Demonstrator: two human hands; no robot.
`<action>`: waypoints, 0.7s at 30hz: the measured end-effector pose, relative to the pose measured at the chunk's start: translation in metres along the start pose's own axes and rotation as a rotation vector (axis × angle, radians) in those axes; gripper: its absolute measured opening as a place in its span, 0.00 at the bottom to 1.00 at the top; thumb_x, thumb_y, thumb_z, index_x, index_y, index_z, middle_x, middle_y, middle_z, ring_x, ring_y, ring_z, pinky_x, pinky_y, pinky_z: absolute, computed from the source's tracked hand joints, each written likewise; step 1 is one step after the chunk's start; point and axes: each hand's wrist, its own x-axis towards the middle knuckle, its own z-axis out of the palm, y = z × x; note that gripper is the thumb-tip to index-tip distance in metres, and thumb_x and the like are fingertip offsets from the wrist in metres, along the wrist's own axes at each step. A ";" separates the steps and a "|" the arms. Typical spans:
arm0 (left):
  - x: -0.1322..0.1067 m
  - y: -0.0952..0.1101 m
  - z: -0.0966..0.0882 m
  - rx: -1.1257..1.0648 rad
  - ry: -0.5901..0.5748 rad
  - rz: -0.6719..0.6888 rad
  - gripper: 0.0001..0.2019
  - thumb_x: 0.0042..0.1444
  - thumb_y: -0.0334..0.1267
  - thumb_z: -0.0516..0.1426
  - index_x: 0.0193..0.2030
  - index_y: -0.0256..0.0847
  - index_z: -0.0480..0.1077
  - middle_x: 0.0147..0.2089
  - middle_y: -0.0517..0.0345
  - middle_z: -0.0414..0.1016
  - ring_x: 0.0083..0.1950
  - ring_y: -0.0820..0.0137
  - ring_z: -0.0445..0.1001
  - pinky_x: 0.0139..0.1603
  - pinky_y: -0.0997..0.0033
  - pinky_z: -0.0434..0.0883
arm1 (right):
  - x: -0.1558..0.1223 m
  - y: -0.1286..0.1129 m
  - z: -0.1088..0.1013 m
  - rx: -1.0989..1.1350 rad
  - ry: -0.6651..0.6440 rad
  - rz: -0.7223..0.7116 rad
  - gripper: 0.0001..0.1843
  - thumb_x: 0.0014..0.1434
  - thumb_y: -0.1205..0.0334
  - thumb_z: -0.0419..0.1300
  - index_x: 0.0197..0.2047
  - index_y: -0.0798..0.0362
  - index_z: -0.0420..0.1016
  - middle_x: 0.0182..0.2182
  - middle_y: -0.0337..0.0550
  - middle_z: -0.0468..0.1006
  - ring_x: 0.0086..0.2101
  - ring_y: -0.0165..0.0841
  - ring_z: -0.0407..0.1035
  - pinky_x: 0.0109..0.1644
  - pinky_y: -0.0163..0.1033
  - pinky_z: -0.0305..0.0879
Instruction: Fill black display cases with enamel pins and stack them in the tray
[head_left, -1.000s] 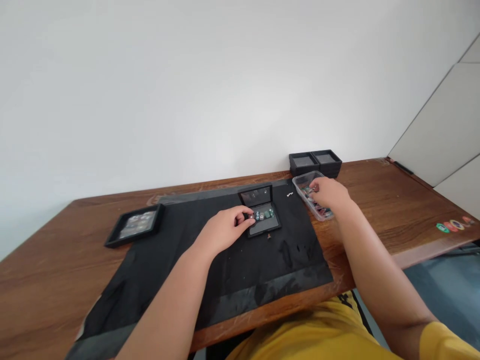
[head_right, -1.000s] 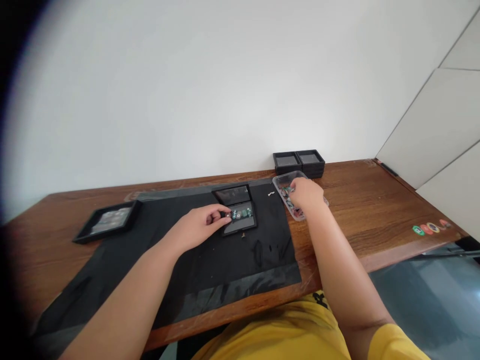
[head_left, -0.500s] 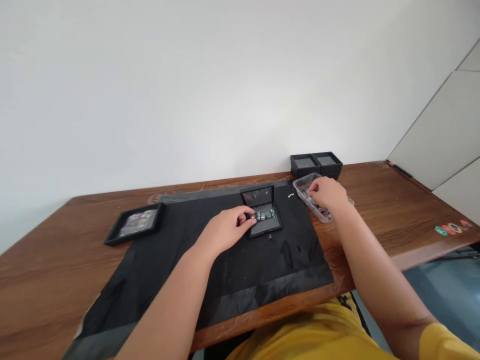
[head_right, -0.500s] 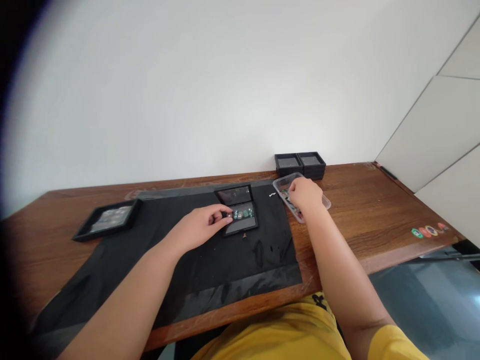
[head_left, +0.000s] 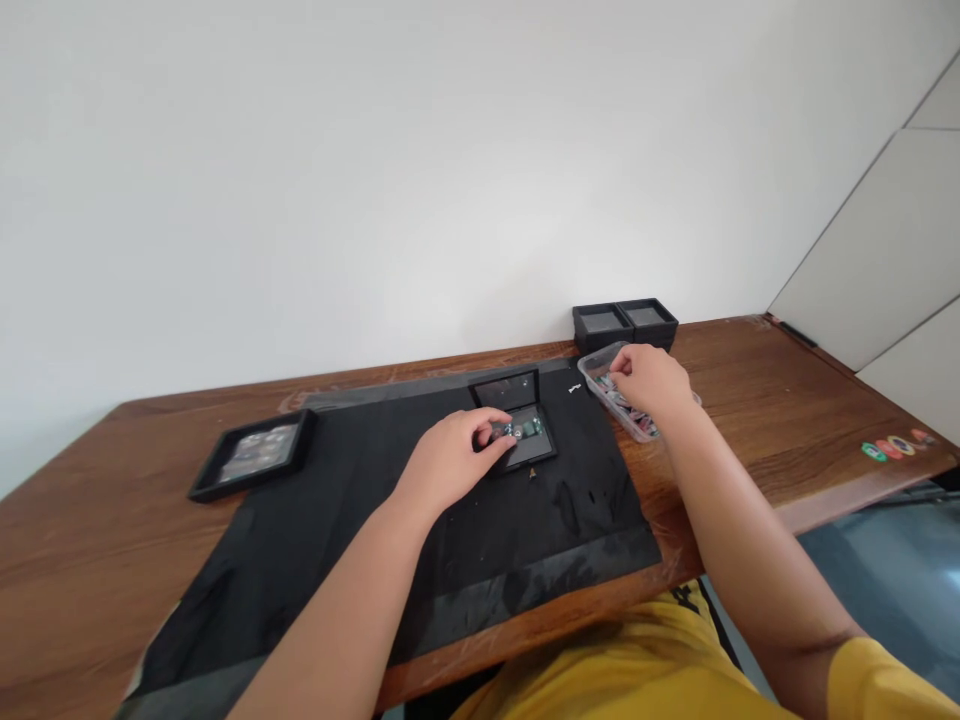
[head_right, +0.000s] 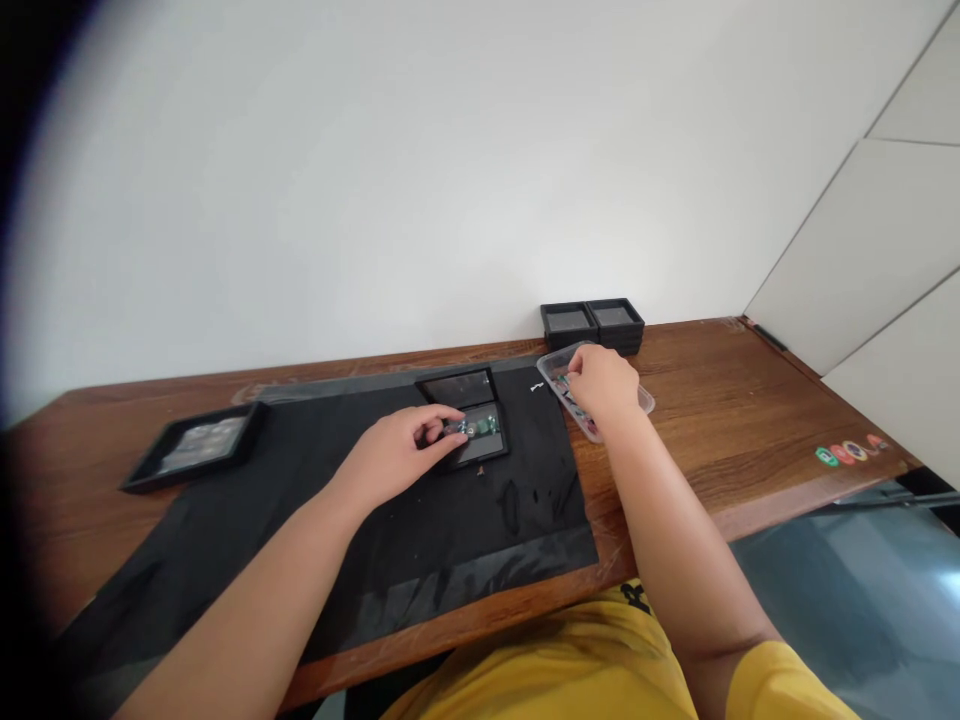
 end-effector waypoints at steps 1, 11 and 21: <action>0.001 0.000 0.003 -0.004 0.019 0.018 0.15 0.57 0.50 0.57 0.44 0.47 0.79 0.30 0.60 0.72 0.35 0.64 0.71 0.36 0.67 0.66 | 0.000 0.001 0.001 -0.015 -0.026 0.005 0.09 0.57 0.62 0.62 0.42 0.46 0.81 0.43 0.43 0.84 0.43 0.41 0.76 0.45 0.43 0.68; 0.005 -0.005 0.015 0.006 0.033 0.068 0.17 0.60 0.51 0.56 0.46 0.45 0.81 0.32 0.56 0.75 0.38 0.60 0.72 0.39 0.64 0.69 | 0.004 0.002 0.011 -0.089 -0.217 0.003 0.16 0.57 0.62 0.63 0.48 0.41 0.83 0.48 0.45 0.83 0.47 0.42 0.77 0.49 0.42 0.70; 0.006 0.001 0.016 0.040 0.060 0.056 0.14 0.59 0.49 0.57 0.40 0.44 0.79 0.30 0.56 0.74 0.38 0.60 0.72 0.38 0.64 0.68 | 0.000 -0.004 0.008 -0.108 -0.200 -0.001 0.08 0.57 0.64 0.62 0.38 0.46 0.83 0.39 0.44 0.84 0.40 0.39 0.78 0.44 0.39 0.68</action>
